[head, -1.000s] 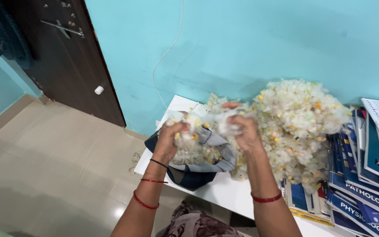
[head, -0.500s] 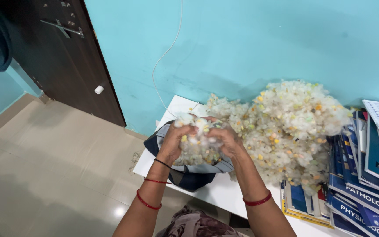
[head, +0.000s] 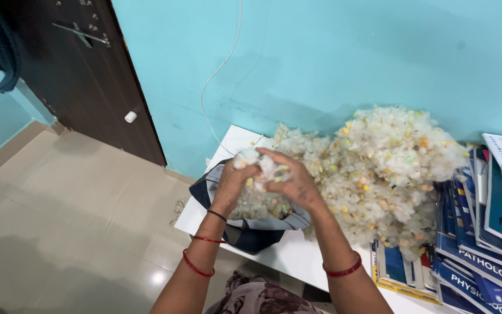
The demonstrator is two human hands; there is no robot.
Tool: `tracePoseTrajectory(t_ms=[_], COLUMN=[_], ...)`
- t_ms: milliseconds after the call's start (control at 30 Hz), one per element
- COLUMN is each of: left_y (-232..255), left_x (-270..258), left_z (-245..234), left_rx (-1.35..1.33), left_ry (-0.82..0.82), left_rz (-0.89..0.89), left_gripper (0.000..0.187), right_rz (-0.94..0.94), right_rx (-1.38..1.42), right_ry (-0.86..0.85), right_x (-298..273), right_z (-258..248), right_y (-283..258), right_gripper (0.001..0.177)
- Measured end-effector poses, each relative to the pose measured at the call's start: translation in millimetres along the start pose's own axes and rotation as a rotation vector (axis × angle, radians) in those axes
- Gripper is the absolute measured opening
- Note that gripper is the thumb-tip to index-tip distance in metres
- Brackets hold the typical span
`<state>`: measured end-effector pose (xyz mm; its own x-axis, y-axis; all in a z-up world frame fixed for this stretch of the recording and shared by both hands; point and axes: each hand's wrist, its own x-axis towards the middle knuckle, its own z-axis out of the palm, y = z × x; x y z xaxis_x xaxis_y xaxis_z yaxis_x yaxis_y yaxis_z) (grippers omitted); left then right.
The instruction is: The person repeatedly picks up handfuls of fluffy white material with yellow flecks from a table and places them into a dark cloth bag. The person continues this process throughout the clip, gradually filling the bag.
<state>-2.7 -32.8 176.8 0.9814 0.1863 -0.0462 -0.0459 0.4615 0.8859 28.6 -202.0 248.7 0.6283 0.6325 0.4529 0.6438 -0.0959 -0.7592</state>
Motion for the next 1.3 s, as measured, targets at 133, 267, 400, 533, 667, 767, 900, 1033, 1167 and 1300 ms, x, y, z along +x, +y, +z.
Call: tracePoseTrajectory(t_ms=[133, 267, 400, 533, 667, 767, 900, 1033, 1167, 1300], left_y=[1.6, 10.7, 19.2, 21.3, 17.6, 16.2, 11.9, 15.1, 13.2, -1.3], left_x=[-3.6, -7.8, -7.6, -7.9, -10.5, -13.4, -11.7, -7.7, -7.9, -6.0], left_z=[3.3, 3.4, -4.8, -0.5, 16.2, 18.1, 10.6, -1.0, 3.0, 14.7], left_rx=[0.008, 0.017, -0.062, -0.098, -0.088, -0.024, -0.041, -0.013, -0.018, 0.178], left_ry=[0.019, -0.003, 0.080, 0.091, 0.004, -0.023, 0.016, 0.139, 0.125, 0.061], left_rz=[-0.047, -0.034, 0.029, 0.053, -0.008, -0.002, -0.011, 0.046, 0.001, -0.078], left_gripper=[0.037, 0.040, 0.044, 0.046, 0.047, 0.046, 0.045, 0.045, 0.053, 0.073], right_rz=[0.236, 0.414, 0.545, 0.450, 0.098, 0.258, 0.583, 0.613, 0.312, -0.020], right_rx=[-0.155, -0.078, 0.283, 0.261, -0.074, -0.132, -0.037, 0.295, 0.296, -0.111], right_ry=[0.102, 0.220, 0.526, 0.345, 0.169, 0.167, 0.289, 0.527, 0.350, 0.217], right_x=[-0.7, -4.4, -2.9, -5.3, 0.3, 0.6, -1.2, -4.2, -8.4, -5.1], right_z=[11.6, 0.2, -28.1, -27.7, 2.8, 7.2, -2.5, -35.5, -28.4, 8.2], right_y=[5.3, 33.8, 46.2, 29.0, 10.5, 12.9, 27.9, 45.4, 46.4, 26.9], right_gripper=[0.041, 0.022, 0.017, 0.028, 0.055, 0.044, 0.034, 0.024, 0.029, 0.038])
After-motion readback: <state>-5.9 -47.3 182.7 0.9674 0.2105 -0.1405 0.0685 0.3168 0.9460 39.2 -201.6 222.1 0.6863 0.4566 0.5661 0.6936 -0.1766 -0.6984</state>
